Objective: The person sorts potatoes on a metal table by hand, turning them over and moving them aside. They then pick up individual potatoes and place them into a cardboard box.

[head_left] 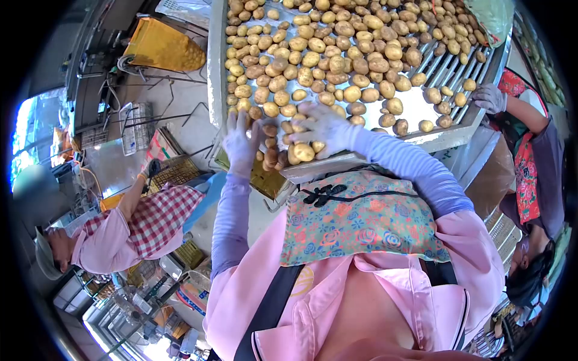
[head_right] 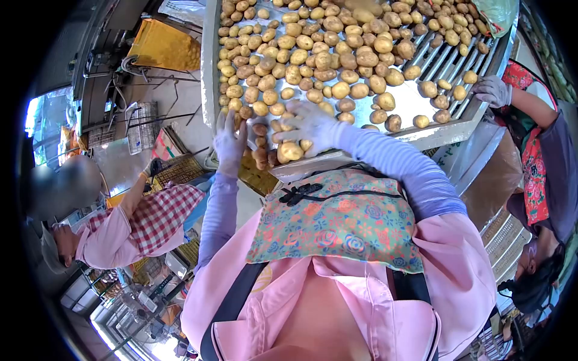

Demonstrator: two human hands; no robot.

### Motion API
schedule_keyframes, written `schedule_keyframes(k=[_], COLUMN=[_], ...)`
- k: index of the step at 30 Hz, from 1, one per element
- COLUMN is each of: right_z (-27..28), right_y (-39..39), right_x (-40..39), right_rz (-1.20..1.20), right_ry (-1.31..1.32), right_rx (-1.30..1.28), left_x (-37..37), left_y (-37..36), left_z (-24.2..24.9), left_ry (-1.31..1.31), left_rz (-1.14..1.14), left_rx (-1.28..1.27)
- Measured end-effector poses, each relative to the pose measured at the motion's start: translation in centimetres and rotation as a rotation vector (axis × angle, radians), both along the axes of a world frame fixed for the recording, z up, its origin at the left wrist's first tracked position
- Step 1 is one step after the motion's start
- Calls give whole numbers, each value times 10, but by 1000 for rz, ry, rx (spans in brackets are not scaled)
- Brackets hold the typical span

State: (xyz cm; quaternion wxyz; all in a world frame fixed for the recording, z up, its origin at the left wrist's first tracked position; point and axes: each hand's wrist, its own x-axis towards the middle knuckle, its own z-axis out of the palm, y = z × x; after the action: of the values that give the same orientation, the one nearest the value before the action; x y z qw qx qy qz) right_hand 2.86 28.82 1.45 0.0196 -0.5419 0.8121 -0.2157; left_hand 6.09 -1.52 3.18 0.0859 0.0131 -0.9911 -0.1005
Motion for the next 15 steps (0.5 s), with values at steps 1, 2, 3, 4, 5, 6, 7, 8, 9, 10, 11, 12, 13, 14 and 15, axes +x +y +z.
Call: schedule_keyframes(k=[1, 2, 3, 4, 5, 6, 7, 8, 9, 10, 11, 12, 13, 14, 15], right_z=[4, -1, -13, -20, -19, -17, -14, -12, -13, -15, -15, -11, -4, 3, 12], right_y=[-14, -24, -32, -34, -25, -9, 9, 35, 60, 89, 120, 140, 155, 167, 176], right_x=[0, 3, 8, 9, 6, 5, 3, -4, -9, -13, -20, -27, -33, -38, -45], right_rz=[84, 84, 132, 177, 168, 165, 160, 139, 117, 86, 54, -77, -207, -343, -471], right_ry=[-12, -5, 14, 30, 35, -134, -303, -171, -41, -21, 1, 103, 205, 207, 218], right_rx=[98, 96, 53, 12, 23, -16, -57, -121, -199, -209, -210, -78, 54, 71, 91], left_x=[-19, -38, -53, -71, -57, -52, -50, -45, -34, -29, -33, -45, -55, -62, -80], left_y=[9, 20, 45, 73, 112, 124, 129, 125, 106, 85, 65, 47, 38, 45, 60], left_z=[-10, -20, -15, -23, -9, -6, -5, -9, -18, -28, -40, -38, -37, -39, -42], left_ry=[57, 116, -70, -286, -229, -272, -314, -309, -209, -104, -263, -221, -179, -191, -149], left_rz=[-34, -70, -73, -105, -71, -201, -331, -339, -564, -788, -708, -626, -544, -547, -392], left_rx=[-54, -106, 13, -70, -202, -125, -47, -35, -93, -151, 79, -19, -115, -111, -143])
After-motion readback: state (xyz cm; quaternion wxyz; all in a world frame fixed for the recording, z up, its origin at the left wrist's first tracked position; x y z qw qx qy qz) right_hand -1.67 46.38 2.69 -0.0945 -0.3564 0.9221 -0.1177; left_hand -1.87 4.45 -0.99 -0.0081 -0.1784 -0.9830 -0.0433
